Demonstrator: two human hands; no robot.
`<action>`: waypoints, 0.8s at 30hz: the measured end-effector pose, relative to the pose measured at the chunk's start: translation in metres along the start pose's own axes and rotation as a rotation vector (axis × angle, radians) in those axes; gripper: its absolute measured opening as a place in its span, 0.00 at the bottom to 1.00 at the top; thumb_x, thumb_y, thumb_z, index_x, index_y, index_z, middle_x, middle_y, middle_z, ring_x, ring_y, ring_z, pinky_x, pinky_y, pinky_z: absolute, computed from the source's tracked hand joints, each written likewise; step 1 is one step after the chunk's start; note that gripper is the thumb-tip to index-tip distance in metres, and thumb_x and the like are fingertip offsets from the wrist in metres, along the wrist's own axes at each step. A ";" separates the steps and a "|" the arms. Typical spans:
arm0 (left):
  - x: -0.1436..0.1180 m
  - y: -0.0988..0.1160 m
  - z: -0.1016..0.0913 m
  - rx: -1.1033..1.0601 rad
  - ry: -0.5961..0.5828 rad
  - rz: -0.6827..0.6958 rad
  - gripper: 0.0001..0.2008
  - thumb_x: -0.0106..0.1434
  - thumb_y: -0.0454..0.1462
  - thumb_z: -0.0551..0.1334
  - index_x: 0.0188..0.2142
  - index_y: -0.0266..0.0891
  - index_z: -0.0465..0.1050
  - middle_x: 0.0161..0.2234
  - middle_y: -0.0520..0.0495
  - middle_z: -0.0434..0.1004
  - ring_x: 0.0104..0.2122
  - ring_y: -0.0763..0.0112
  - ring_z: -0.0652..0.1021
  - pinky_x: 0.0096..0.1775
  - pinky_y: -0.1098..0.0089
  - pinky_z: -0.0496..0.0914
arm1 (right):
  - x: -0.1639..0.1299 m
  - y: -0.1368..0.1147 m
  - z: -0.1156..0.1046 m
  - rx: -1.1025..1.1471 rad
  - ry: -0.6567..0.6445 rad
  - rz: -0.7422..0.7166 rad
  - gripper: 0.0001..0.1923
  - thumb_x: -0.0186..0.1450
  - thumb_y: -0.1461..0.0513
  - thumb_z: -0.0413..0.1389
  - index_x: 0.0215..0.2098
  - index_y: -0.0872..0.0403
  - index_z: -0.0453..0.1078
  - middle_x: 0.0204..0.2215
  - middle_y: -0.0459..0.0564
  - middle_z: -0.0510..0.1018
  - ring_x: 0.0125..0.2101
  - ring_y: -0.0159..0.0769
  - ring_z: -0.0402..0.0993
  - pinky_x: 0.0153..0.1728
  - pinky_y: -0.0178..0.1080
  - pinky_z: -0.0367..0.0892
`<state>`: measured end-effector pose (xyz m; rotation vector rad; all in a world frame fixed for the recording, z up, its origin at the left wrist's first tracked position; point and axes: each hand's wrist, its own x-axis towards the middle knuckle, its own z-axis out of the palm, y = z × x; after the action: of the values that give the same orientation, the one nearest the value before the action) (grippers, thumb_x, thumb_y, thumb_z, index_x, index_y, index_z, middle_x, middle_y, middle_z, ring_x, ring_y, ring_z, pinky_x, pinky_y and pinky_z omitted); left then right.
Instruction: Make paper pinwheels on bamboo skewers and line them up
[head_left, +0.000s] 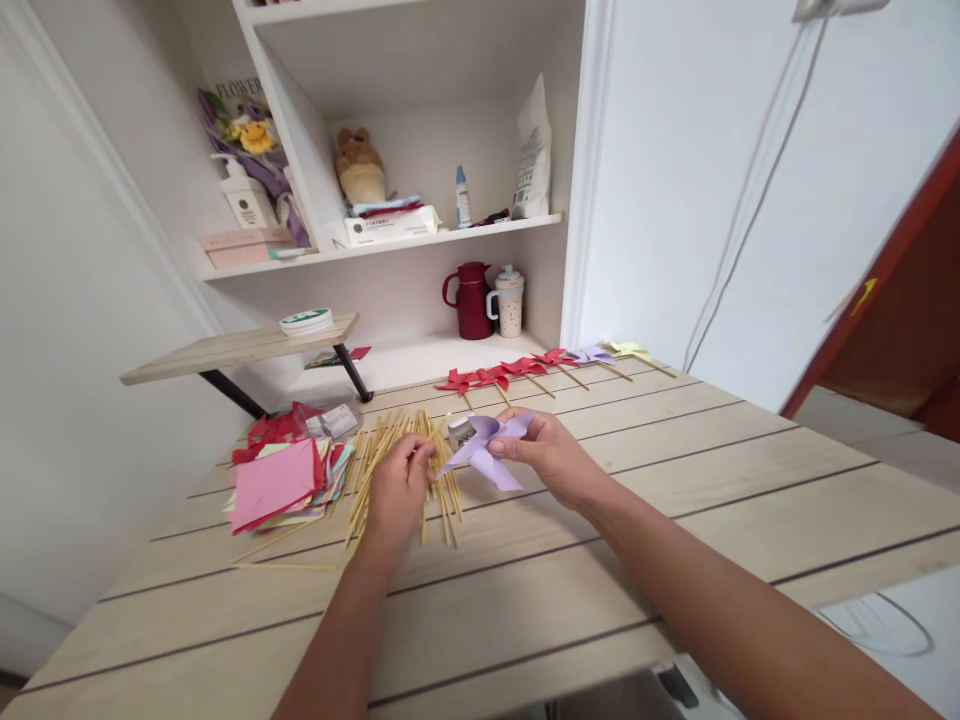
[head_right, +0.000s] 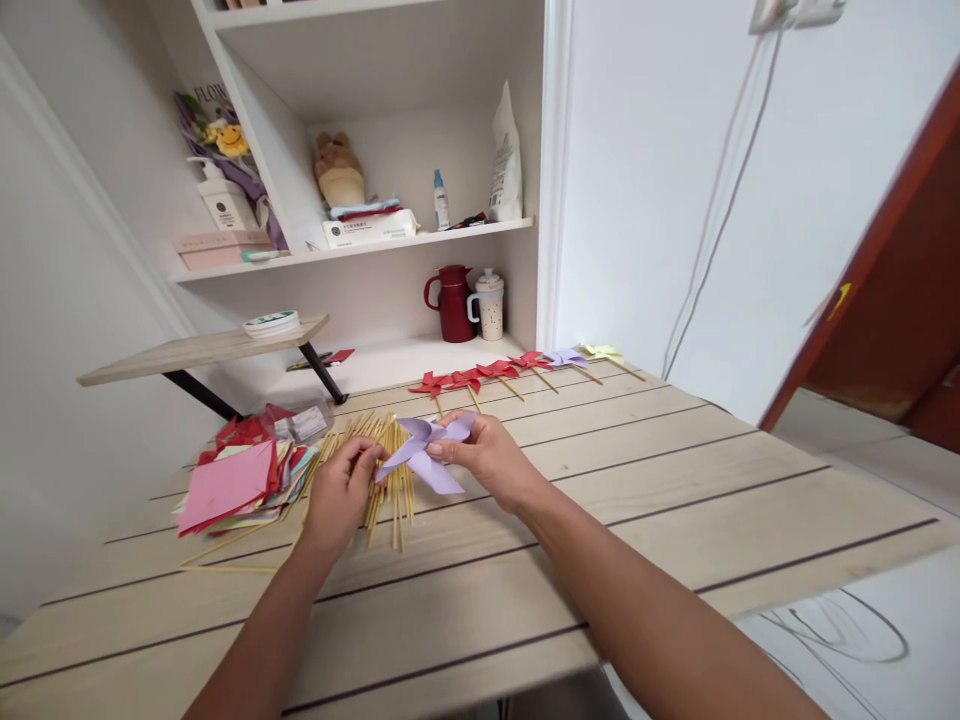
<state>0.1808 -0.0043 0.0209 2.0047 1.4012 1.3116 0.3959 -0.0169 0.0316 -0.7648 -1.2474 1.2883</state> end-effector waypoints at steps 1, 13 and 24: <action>-0.001 0.001 0.002 -0.062 -0.004 -0.023 0.12 0.67 0.44 0.56 0.31 0.42 0.71 0.21 0.54 0.72 0.22 0.69 0.73 0.28 0.70 0.65 | -0.001 -0.001 0.001 0.011 -0.013 -0.015 0.14 0.50 0.58 0.71 0.30 0.53 0.74 0.26 0.42 0.77 0.29 0.32 0.70 0.36 0.38 0.64; -0.004 0.009 0.003 -0.319 0.097 -0.020 0.18 0.68 0.49 0.57 0.42 0.38 0.78 0.22 0.54 0.71 0.18 0.75 0.69 0.23 0.73 0.65 | -0.004 -0.005 0.002 0.025 -0.045 -0.070 0.13 0.51 0.59 0.70 0.30 0.53 0.75 0.25 0.43 0.77 0.27 0.31 0.71 0.32 0.36 0.66; -0.004 0.009 0.003 -0.093 0.300 0.310 0.09 0.64 0.38 0.64 0.38 0.40 0.83 0.35 0.46 0.82 0.34 0.67 0.80 0.37 0.68 0.74 | -0.019 -0.020 0.005 -0.451 -0.033 -0.694 0.08 0.62 0.69 0.58 0.32 0.50 0.77 0.31 0.48 0.79 0.34 0.37 0.73 0.36 0.41 0.68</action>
<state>0.1876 -0.0111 0.0242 2.0876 1.1492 1.8402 0.3998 -0.0398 0.0473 -0.5356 -1.6639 0.4614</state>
